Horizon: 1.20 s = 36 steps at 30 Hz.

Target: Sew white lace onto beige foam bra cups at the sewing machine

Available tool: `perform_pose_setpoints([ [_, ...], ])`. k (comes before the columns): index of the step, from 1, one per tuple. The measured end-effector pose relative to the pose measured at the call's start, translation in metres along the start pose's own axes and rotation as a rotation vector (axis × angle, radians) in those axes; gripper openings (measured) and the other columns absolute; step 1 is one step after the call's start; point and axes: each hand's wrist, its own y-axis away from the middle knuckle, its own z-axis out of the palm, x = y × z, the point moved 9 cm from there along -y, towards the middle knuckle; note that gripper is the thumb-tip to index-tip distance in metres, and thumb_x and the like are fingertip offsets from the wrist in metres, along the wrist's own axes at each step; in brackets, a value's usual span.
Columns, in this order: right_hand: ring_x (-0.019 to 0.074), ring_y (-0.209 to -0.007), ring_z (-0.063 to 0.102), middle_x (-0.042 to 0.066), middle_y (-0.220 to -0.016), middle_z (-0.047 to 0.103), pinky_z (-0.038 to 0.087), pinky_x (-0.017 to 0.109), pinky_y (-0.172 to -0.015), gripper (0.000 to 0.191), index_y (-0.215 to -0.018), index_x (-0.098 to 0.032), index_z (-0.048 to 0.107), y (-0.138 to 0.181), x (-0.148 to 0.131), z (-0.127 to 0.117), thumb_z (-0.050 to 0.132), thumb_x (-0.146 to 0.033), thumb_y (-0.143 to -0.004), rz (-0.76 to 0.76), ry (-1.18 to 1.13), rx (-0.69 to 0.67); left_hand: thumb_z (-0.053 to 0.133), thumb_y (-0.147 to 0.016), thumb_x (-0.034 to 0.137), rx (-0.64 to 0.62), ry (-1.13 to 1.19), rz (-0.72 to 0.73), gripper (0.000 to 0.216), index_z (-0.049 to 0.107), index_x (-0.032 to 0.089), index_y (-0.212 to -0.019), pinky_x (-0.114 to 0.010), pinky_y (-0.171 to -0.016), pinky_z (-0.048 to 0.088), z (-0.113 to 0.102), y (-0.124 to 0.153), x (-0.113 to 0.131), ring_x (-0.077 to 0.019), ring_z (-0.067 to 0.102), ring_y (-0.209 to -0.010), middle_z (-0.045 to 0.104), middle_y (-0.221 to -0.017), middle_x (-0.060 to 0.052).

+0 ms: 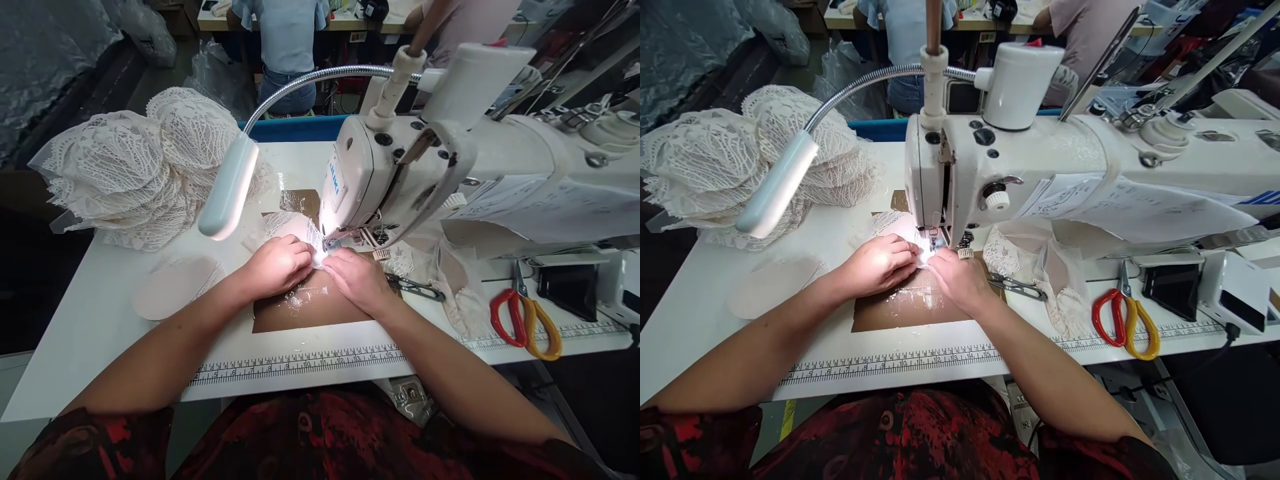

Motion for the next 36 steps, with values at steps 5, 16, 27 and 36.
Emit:
perform_pose_setpoints([
  [5,0.0149,-0.071,0.054,0.005,-0.09,0.067,0.036,0.028,-0.064,0.029,-0.096,-0.018,0.07,0.008,-0.006,-0.001,0.041,-0.019,-0.093,-0.075,0.078,-0.046,0.044,-0.094,0.029,-0.048,-0.105,0.073,0.028,0.067,0.014,-0.098,-0.034,-0.078,0.047,0.003,0.003,0.01,-0.0214,0.058,-0.091,0.065,-0.115,-0.009],
  [16,0.0182,-0.075,0.054,0.008,-0.092,0.066,0.036,0.032,-0.071,0.036,-0.108,-0.016,0.068,0.011,-0.007,0.005,0.036,-0.016,-0.091,-0.023,0.097,-0.19,0.041,-0.096,0.027,-0.002,-0.126,0.079,0.031,0.067,0.015,-0.111,-0.036,-0.08,0.047,0.011,0.003,0.014,-0.0213,0.058,-0.098,0.065,-0.119,-0.01],
  [27,0.0183,-0.074,0.056,0.006,-0.088,0.066,0.037,0.029,-0.063,0.041,-0.121,-0.022,0.063,0.007,0.001,0.005,0.042,-0.015,-0.087,0.016,0.075,-0.09,0.044,-0.094,0.028,0.075,-0.086,-0.075,0.03,0.066,0.015,-0.11,-0.039,-0.082,0.047,0.003,0.001,-0.007,-0.0247,0.056,-0.1,0.065,-0.12,-0.009],
  [36,0.0169,-0.079,0.059,0.003,-0.09,0.067,0.042,0.026,-0.067,0.034,-0.116,-0.022,0.065,0.008,0.006,-0.001,0.042,-0.019,-0.09,0.034,-0.071,-0.064,0.044,-0.092,0.029,0.088,-0.101,-0.181,0.033,0.062,0.015,-0.116,-0.045,-0.092,0.043,0.001,0.004,-0.027,-0.0297,0.05,-0.112,0.058,-0.126,-0.012],
])
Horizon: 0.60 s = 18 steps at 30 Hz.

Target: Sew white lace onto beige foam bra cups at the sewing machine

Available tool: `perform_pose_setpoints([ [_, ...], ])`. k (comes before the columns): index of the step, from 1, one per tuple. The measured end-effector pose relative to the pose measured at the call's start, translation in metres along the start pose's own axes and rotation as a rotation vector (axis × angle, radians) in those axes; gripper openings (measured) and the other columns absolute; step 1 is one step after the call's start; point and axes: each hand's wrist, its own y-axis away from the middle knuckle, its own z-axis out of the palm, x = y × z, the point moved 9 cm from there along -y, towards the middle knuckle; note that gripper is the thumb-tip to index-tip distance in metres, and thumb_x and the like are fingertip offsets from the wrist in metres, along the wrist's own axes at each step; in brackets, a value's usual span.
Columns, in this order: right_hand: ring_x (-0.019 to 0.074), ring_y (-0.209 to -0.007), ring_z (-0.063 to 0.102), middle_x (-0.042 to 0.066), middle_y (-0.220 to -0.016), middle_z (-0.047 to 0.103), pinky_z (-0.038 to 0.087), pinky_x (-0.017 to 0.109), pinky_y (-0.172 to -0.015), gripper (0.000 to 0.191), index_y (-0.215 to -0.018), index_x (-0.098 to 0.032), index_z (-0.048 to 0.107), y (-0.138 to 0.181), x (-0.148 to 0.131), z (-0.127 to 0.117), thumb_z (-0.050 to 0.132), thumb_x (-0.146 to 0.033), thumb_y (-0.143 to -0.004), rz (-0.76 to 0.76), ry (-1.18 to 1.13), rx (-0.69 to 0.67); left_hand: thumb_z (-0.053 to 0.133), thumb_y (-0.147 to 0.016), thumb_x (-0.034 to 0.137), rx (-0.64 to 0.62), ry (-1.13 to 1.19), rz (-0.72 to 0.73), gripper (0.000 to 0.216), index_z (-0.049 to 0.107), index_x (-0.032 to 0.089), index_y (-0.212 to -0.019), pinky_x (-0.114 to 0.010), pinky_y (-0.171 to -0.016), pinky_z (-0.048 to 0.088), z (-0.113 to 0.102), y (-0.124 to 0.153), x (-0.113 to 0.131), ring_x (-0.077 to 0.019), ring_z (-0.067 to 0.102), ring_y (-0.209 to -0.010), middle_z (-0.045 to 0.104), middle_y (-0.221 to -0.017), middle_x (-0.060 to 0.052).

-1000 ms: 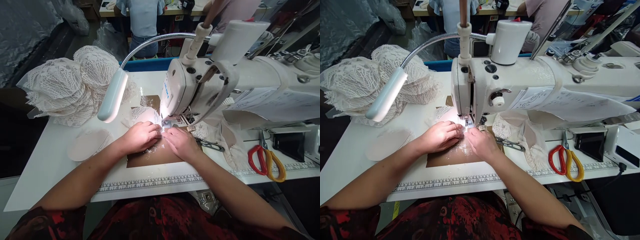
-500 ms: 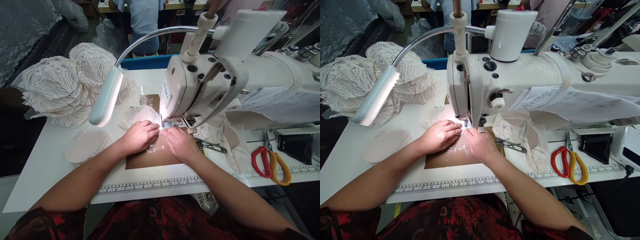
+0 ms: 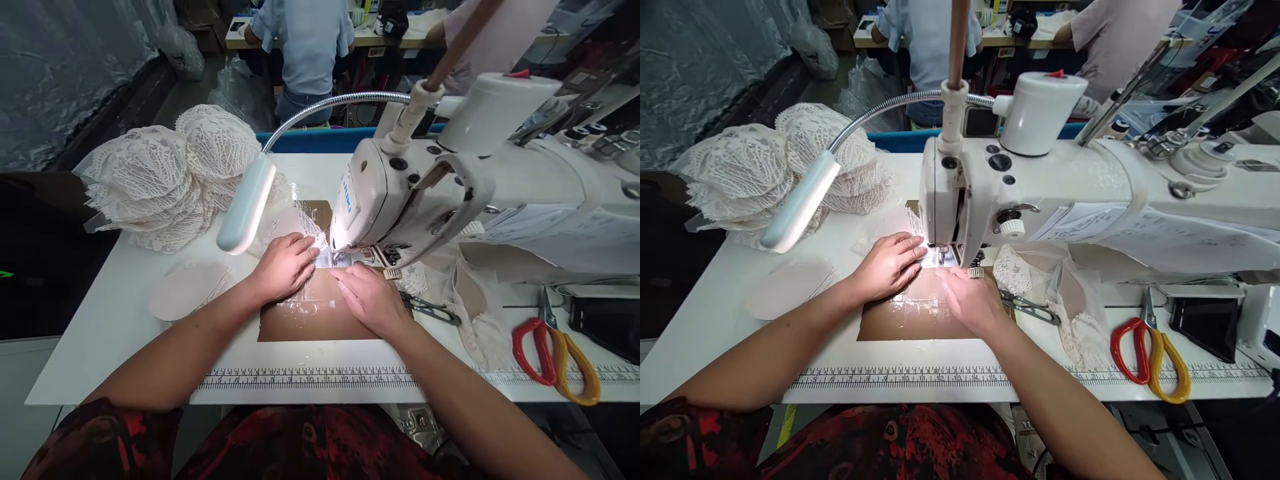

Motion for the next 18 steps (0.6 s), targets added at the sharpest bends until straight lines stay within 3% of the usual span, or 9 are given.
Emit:
perform_pose_setpoints([
  [9,0.0174,-0.079,0.062,0.004,-0.092,0.068,0.045,0.028,-0.065,0.033,-0.114,-0.023,0.066,-0.001,0.0,0.0,0.043,-0.02,-0.09,-0.033,0.001,0.021,0.045,-0.091,0.032,-0.006,-0.065,-0.201,0.033,0.059,0.017,-0.116,-0.046,-0.092,0.043,-0.003,0.003,-0.028,-0.03,0.048,-0.113,0.056,-0.125,-0.012],
  [13,0.0186,-0.08,0.064,0.005,-0.092,0.068,0.046,0.029,-0.064,0.033,-0.113,-0.022,0.066,-0.001,0.0,0.0,0.042,-0.023,-0.091,-0.058,0.02,0.039,0.048,-0.089,0.035,-0.082,-0.04,-0.291,0.035,0.058,0.017,-0.118,-0.046,-0.095,0.042,-0.01,0.008,-0.039,-0.0303,0.05,-0.116,0.055,-0.126,-0.013],
  [15,0.0189,-0.079,0.065,0.005,-0.092,0.068,0.047,0.03,-0.062,0.033,-0.112,-0.022,0.066,-0.002,0.0,-0.001,0.041,-0.024,-0.091,-0.069,0.022,0.048,0.052,-0.087,0.034,-0.129,0.018,-0.3,0.04,0.054,0.016,-0.123,-0.043,-0.096,0.043,-0.025,0.013,-0.038,-0.0292,0.05,-0.116,0.055,-0.126,-0.013],
  [18,0.019,-0.08,0.065,0.005,-0.093,0.069,0.048,0.03,-0.062,0.033,-0.112,-0.022,0.067,-0.002,-0.001,0.0,0.041,-0.025,-0.091,-0.084,0.019,0.053,0.048,-0.09,0.036,-0.096,0.068,-0.293,0.043,0.048,0.017,-0.128,-0.037,-0.094,0.043,-0.068,0.029,-0.034,-0.0258,0.051,-0.117,0.053,-0.13,-0.012],
])
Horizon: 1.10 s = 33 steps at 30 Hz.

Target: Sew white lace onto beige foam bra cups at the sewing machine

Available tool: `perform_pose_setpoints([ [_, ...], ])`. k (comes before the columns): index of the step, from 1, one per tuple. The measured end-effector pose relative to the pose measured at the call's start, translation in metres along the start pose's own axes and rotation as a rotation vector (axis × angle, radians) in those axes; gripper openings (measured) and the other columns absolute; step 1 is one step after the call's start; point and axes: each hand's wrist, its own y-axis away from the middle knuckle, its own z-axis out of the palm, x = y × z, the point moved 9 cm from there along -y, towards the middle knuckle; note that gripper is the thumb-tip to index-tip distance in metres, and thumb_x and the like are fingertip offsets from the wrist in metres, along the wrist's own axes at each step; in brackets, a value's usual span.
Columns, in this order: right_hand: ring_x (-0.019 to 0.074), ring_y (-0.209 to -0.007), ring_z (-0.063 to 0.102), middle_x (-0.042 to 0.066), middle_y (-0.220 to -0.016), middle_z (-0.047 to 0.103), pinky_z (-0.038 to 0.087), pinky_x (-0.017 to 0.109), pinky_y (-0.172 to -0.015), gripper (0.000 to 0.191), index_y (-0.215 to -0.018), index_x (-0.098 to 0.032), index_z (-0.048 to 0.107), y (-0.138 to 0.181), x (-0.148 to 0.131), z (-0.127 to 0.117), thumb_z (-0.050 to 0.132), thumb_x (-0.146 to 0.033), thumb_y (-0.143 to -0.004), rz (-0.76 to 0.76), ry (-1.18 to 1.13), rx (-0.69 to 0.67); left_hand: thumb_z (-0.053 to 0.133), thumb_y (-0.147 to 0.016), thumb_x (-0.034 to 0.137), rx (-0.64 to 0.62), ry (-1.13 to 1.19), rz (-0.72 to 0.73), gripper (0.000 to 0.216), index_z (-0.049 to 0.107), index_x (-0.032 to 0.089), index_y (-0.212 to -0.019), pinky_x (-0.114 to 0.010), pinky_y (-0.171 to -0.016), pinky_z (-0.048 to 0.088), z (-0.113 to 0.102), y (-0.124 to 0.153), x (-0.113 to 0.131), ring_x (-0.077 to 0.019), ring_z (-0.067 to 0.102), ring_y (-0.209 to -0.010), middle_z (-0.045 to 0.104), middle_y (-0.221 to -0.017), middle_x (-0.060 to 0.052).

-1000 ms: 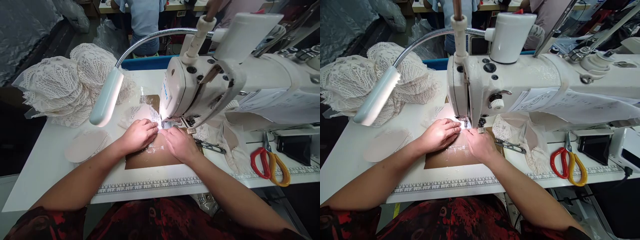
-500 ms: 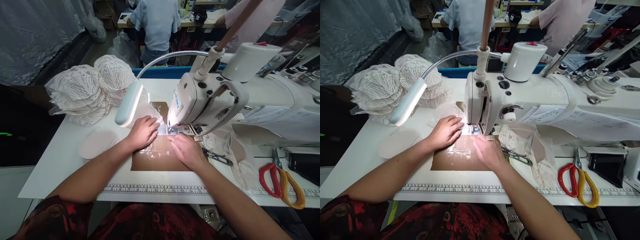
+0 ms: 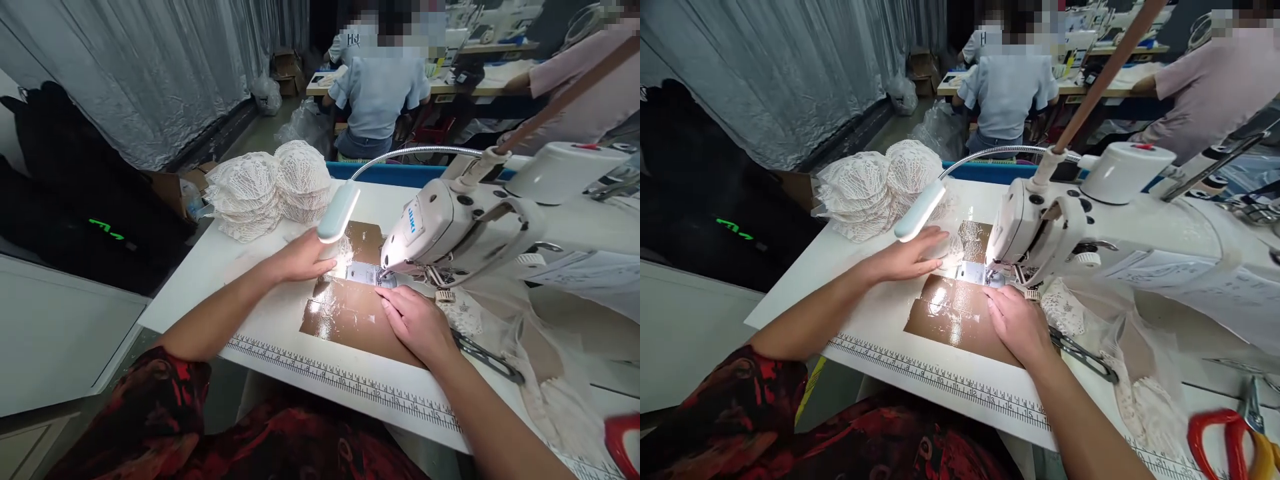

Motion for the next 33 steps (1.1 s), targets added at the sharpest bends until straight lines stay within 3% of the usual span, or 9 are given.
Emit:
perform_pose_setpoints([
  [3,0.0193,-0.081,0.065,0.004,-0.095,0.069,0.048,0.031,-0.062,0.034,-0.113,-0.023,0.067,0.001,0.002,0.002,0.041,-0.025,-0.091,0.009,0.002,-0.007,0.04,-0.093,0.041,0.041,-0.09,-0.12,0.036,0.055,0.018,-0.116,-0.037,-0.088,0.045,-0.035,0.033,-0.027,-0.0254,0.056,-0.108,0.059,-0.119,-0.01],
  [5,0.0195,-0.08,0.065,0.004,-0.095,0.068,0.048,0.031,-0.063,0.034,-0.113,-0.023,0.067,0.001,0.003,0.004,0.041,-0.026,-0.091,0.019,0.004,-0.02,0.045,-0.089,0.047,0.081,-0.236,-0.372,0.038,0.058,0.013,-0.099,-0.039,-0.079,0.047,-0.048,0.065,-0.067,-0.0279,0.059,-0.094,0.063,-0.099,-0.013],
  [8,0.0198,-0.08,0.064,0.005,-0.095,0.068,0.048,0.032,-0.064,0.035,-0.114,-0.022,0.067,0.002,0.004,0.005,0.041,-0.025,-0.091,0.025,-0.006,-0.027,0.056,-0.081,0.047,0.048,-0.302,-0.563,0.034,0.053,0.014,-0.072,-0.037,-0.065,0.047,-0.04,0.113,-0.108,-0.0274,0.059,-0.077,0.06,-0.075,-0.011],
  [12,0.0196,-0.081,0.063,0.005,-0.094,0.068,0.047,0.032,-0.067,0.035,-0.113,-0.024,0.067,0.002,0.003,0.002,0.041,-0.024,-0.09,0.041,-0.044,-0.025,0.046,-0.088,0.041,0.037,0.14,-0.443,0.026,0.049,0.018,-0.078,-0.029,-0.061,0.046,-0.013,0.139,-0.09,-0.0191,0.057,-0.075,0.059,-0.085,-0.006],
  [17,0.0187,-0.081,0.063,0.003,-0.092,0.069,0.047,0.03,-0.066,0.032,-0.109,-0.025,0.069,0.002,0.004,-0.005,0.044,-0.025,-0.089,0.101,-0.148,0.003,0.055,-0.087,0.037,-0.281,0.91,-0.209,0.02,0.047,0.02,-0.091,-0.021,-0.054,0.043,0.031,0.106,0.004,-0.0113,0.055,-0.064,0.058,-0.08,0.0],
  [21,0.0156,-0.072,0.06,0.003,-0.078,0.066,0.046,0.028,-0.066,0.027,-0.094,-0.021,0.071,0.007,0.008,-0.018,0.046,-0.029,-0.09,0.113,-0.398,0.113,0.058,-0.08,0.023,-0.279,0.859,-0.001,0.043,0.048,0.02,-0.121,-0.034,-0.085,0.05,0.052,0.047,0.049,-0.0227,0.058,-0.105,0.059,-0.117,-0.011],
  [25,0.0136,-0.066,0.055,0.002,-0.069,0.063,0.042,0.026,-0.063,0.027,-0.079,-0.019,0.07,0.012,-0.005,-0.019,0.048,-0.03,-0.09,-0.043,-0.502,0.046,0.057,-0.074,0.018,-0.217,0.622,0.045,0.047,0.052,0.02,-0.12,-0.04,-0.097,0.044,0.072,0.005,0.056,-0.0253,0.055,-0.114,0.059,-0.123,-0.009],
  [28,0.0128,-0.065,0.054,0.001,-0.067,0.062,0.038,0.025,-0.063,0.025,-0.077,-0.02,0.07,0.013,-0.016,-0.011,0.05,-0.027,-0.089,-0.111,-0.416,-0.074,0.058,-0.075,0.023,-0.195,0.626,-0.026,0.032,0.058,0.017,-0.106,-0.032,-0.075,0.05,0.077,-0.01,0.045,-0.0191,0.061,-0.084,0.064,-0.094,-0.004],
  [33,0.0123,-0.067,0.052,0.001,-0.066,0.061,0.034,0.025,-0.063,0.025,-0.072,-0.018,0.066,0.011,-0.017,-0.01,0.05,-0.027,-0.088,-0.089,-0.346,-0.092,0.063,-0.074,0.032,-0.282,0.722,-0.14,0.018,0.057,0.015,-0.076,-0.021,-0.05,0.035,0.088,-0.016,0.03,-0.0092,0.045,-0.056,0.048,-0.063,0.003],
])
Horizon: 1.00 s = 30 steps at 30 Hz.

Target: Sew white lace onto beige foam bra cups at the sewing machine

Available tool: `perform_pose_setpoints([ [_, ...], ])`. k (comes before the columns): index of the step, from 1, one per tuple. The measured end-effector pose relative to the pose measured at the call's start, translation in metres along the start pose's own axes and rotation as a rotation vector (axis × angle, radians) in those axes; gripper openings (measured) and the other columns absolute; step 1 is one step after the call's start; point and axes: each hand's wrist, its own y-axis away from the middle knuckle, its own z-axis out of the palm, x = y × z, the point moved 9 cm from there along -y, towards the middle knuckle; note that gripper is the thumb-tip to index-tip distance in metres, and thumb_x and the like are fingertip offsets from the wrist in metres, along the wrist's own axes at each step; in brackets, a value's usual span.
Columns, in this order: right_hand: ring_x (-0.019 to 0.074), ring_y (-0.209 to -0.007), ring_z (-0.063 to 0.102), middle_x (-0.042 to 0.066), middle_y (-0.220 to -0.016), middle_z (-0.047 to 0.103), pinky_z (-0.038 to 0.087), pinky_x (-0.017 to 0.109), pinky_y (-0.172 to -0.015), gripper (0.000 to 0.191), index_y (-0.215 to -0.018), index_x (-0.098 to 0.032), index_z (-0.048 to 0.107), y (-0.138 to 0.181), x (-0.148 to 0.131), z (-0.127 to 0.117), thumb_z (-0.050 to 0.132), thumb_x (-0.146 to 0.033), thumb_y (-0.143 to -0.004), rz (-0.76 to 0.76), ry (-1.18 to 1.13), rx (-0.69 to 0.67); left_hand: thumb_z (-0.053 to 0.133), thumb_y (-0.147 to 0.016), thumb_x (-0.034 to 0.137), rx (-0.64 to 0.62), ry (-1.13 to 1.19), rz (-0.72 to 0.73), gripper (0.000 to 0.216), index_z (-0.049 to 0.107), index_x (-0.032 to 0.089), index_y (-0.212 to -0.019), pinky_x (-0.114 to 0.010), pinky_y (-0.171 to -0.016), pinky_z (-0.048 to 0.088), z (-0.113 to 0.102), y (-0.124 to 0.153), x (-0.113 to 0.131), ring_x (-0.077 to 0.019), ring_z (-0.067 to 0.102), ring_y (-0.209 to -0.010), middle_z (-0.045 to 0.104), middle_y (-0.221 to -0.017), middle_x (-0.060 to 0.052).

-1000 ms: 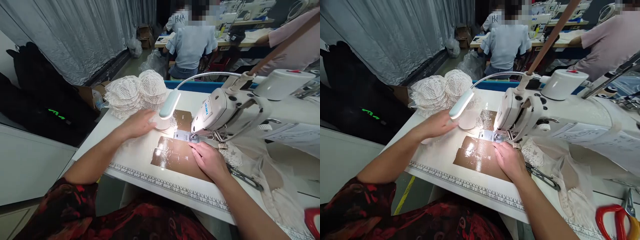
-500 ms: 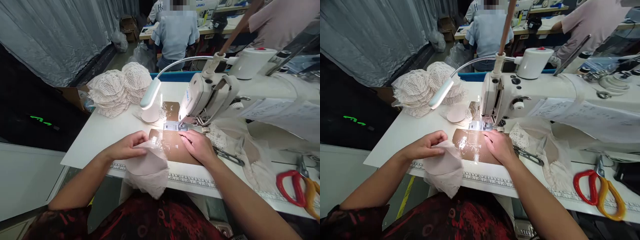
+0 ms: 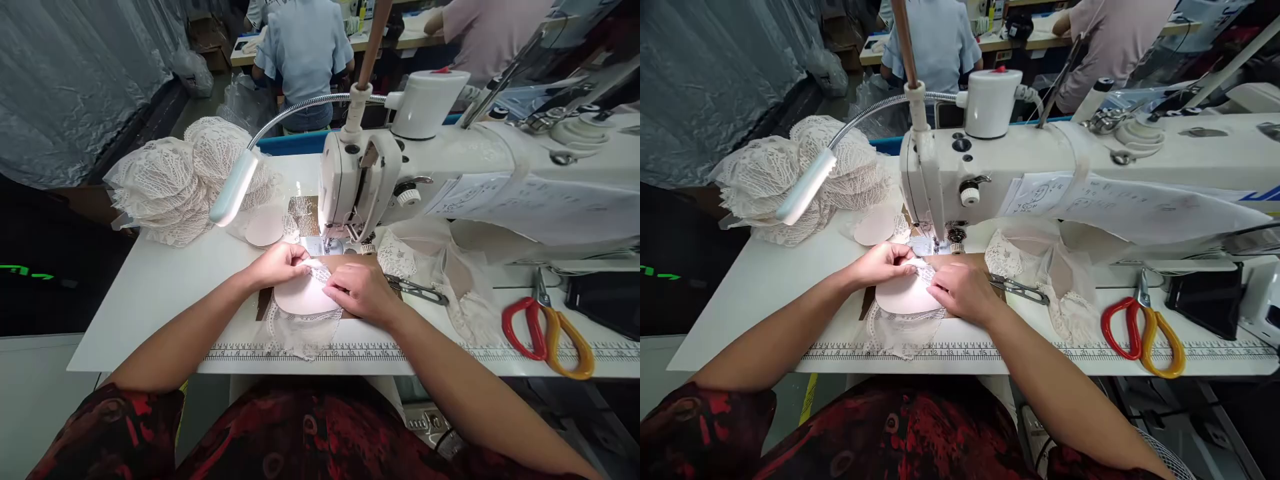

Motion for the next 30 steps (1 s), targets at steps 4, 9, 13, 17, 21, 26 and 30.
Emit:
perform_pose_setpoints([
  [4,0.0122,-0.067,0.051,0.0,-0.066,0.06,0.033,0.026,-0.064,0.025,-0.069,-0.017,0.063,0.0,0.0,0.001,0.051,-0.027,-0.089,-0.011,0.04,0.0,0.069,-0.072,0.033,-0.215,0.236,0.017,0.029,0.047,0.016,-0.067,-0.02,-0.05,0.033,0.013,0.0,0.01,-0.0077,0.043,-0.056,0.047,-0.064,0.004],
  [9,0.0115,-0.063,0.045,-0.001,-0.062,0.055,0.03,0.026,-0.061,0.028,-0.063,-0.017,0.059,-0.001,-0.001,0.002,0.053,-0.029,-0.088,-0.045,0.059,-0.005,0.078,-0.066,0.031,-0.336,0.49,-0.118,0.037,0.044,0.016,-0.068,-0.018,-0.049,0.032,0.012,0.004,0.01,-0.0052,0.041,-0.052,0.044,-0.059,0.006],
  [13,0.011,-0.061,0.041,-0.002,-0.06,0.051,0.027,0.027,-0.06,0.029,-0.062,-0.017,0.058,-0.001,-0.001,0.002,0.053,-0.029,-0.088,-0.044,0.087,-0.008,0.079,-0.063,0.029,-0.378,0.384,-0.212,0.034,0.057,0.012,-0.082,-0.02,-0.054,0.037,0.003,0.008,-0.003,-0.0082,0.049,-0.059,0.053,-0.066,0.002],
  [17,0.0107,-0.06,0.041,-0.002,-0.059,0.05,0.027,0.026,-0.06,0.028,-0.061,-0.017,0.057,-0.001,0.0,0.003,0.053,-0.027,-0.087,-0.021,0.095,-0.006,0.071,-0.069,0.028,-0.231,0.053,-0.232,0.026,0.05,0.014,-0.062,-0.019,-0.047,0.027,-0.015,0.006,-0.014,-0.006,0.038,-0.049,0.042,-0.054,0.005],
  [21,0.012,-0.062,0.044,-0.001,-0.061,0.052,0.03,0.026,-0.061,0.029,-0.063,-0.017,0.059,0.0,0.003,-0.001,0.054,-0.031,-0.087,0.013,0.114,0.036,0.061,-0.076,0.029,-0.084,-0.216,-0.12,0.016,0.058,0.015,-0.07,-0.02,-0.049,0.03,-0.016,-0.003,-0.001,-0.0085,0.043,-0.052,0.051,-0.059,0.003],
  [26,0.0183,-0.079,0.054,0.006,-0.092,0.065,0.037,0.03,-0.071,0.028,-0.101,-0.016,0.066,0.0,0.007,-0.009,0.053,-0.037,-0.087,0.067,0.187,0.093,0.056,-0.078,0.022,0.01,-0.403,0.106,0.011,0.065,0.015,-0.077,-0.021,-0.057,0.036,0.003,-0.021,0.024,-0.0107,0.053,-0.061,0.063,-0.069,0.001],
  [30,0.0204,-0.078,0.053,0.007,-0.09,0.064,0.034,0.032,-0.07,0.03,-0.111,-0.019,0.065,-0.002,0.015,-0.001,0.05,-0.034,-0.089,0.172,0.339,-0.017,0.054,-0.08,0.016,0.061,-0.541,0.162,0.011,0.065,0.015,-0.076,-0.023,-0.059,0.038,0.001,-0.027,0.029,-0.0116,0.054,-0.062,0.063,-0.07,0.0],
])
